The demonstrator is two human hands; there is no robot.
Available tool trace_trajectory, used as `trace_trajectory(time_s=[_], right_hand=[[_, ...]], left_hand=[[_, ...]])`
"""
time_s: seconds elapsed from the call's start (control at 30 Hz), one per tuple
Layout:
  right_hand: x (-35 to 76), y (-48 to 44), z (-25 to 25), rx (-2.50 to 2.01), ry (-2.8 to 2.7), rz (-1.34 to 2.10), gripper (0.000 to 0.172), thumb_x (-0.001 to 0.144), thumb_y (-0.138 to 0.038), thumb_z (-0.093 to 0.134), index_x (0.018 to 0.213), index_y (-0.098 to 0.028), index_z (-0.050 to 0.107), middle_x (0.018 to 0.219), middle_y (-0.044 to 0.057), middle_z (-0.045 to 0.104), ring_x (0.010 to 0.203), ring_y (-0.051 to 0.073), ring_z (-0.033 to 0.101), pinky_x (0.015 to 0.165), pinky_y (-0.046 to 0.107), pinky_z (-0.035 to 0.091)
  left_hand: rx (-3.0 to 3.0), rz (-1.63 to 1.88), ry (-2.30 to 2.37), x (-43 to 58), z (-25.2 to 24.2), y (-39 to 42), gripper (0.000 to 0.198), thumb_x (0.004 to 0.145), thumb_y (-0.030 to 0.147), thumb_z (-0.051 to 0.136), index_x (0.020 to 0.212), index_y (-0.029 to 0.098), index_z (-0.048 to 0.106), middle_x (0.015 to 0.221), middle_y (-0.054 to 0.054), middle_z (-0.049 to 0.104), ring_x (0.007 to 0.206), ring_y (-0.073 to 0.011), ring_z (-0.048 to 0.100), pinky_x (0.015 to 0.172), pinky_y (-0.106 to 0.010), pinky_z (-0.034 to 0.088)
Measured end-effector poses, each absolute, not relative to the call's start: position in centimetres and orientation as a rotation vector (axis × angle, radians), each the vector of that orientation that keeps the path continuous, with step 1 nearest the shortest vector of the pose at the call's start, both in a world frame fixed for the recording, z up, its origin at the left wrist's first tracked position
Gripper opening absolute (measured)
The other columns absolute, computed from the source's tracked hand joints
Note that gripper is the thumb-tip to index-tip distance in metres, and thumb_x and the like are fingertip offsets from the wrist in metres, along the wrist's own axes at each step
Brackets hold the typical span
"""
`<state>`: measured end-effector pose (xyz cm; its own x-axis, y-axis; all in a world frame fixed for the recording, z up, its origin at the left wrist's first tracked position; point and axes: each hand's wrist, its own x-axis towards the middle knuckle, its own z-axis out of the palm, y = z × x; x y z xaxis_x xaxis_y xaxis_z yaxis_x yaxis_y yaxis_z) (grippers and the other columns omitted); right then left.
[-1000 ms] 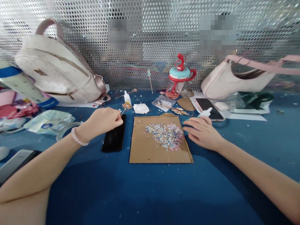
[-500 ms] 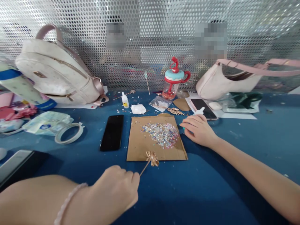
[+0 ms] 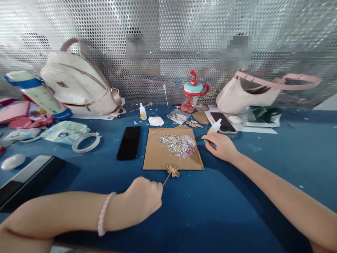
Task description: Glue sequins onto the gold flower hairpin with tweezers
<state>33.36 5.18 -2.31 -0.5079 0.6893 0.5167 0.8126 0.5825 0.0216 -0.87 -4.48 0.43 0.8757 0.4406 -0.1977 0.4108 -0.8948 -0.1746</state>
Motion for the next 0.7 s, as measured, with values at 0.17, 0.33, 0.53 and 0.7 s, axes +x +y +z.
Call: trace_trajectory(time_s=[0.17,0.33,0.53,0.7], right_hand=[[33.3,2.5,-2.2,-1.327,-2.431,-0.298,0.029,0.086,-0.025,0.048,0.111,-0.017,0.058,0.082,0.005,0.068,0.063,0.017,0.062,0.058,0.028,0.046],[33.3,0.5,-2.2,-1.432,-2.452,-0.232,0.038,0.086,-0.029,0.05,0.122,-0.018,0.052,0.083,0.005,0.069,0.062,0.018,0.063,0.055,0.028,0.046],[33.4,0.7,-3.1,-1.41,-2.423,-0.139,0.038,0.087,-0.016,0.041,0.123,-0.022,0.053,0.104,0.005,0.07,0.083,0.02,0.068,0.07,0.033,0.054],[33.2,1.1,-3.5,-1.326,-2.34,-0.095,0.034,0.088,-0.014,0.038,0.111,-0.023,0.061,0.105,0.003,0.069,0.091,0.019,0.067,0.08,0.035,0.055]], left_hand=[[-2.887,0.294,-0.798,-0.5,-0.1,-4.8,0.021,0.085,0.006,0.046,0.067,0.013,0.054,0.059,-0.009,0.059,0.046,-0.0206,0.058,0.036,-0.027,0.036],[-2.92,0.223,-0.851,-0.1,0.5,-5.1,0.024,0.092,0.016,0.041,0.073,0.013,0.055,0.058,-0.009,0.061,0.047,-0.0253,0.061,0.039,-0.031,0.041],[-3.05,0.092,-0.661,-0.2,1.3,-5.4,0.018,0.096,0.023,0.039,0.087,0.017,0.053,0.075,-0.002,0.064,0.062,-0.0196,0.064,0.053,-0.03,0.047],[-3.073,0.005,-0.404,-0.4,0.7,-4.1,0.028,0.093,0.019,0.046,0.121,0.018,0.045,0.089,-0.001,0.062,0.066,-0.0164,0.061,0.053,-0.029,0.043]])
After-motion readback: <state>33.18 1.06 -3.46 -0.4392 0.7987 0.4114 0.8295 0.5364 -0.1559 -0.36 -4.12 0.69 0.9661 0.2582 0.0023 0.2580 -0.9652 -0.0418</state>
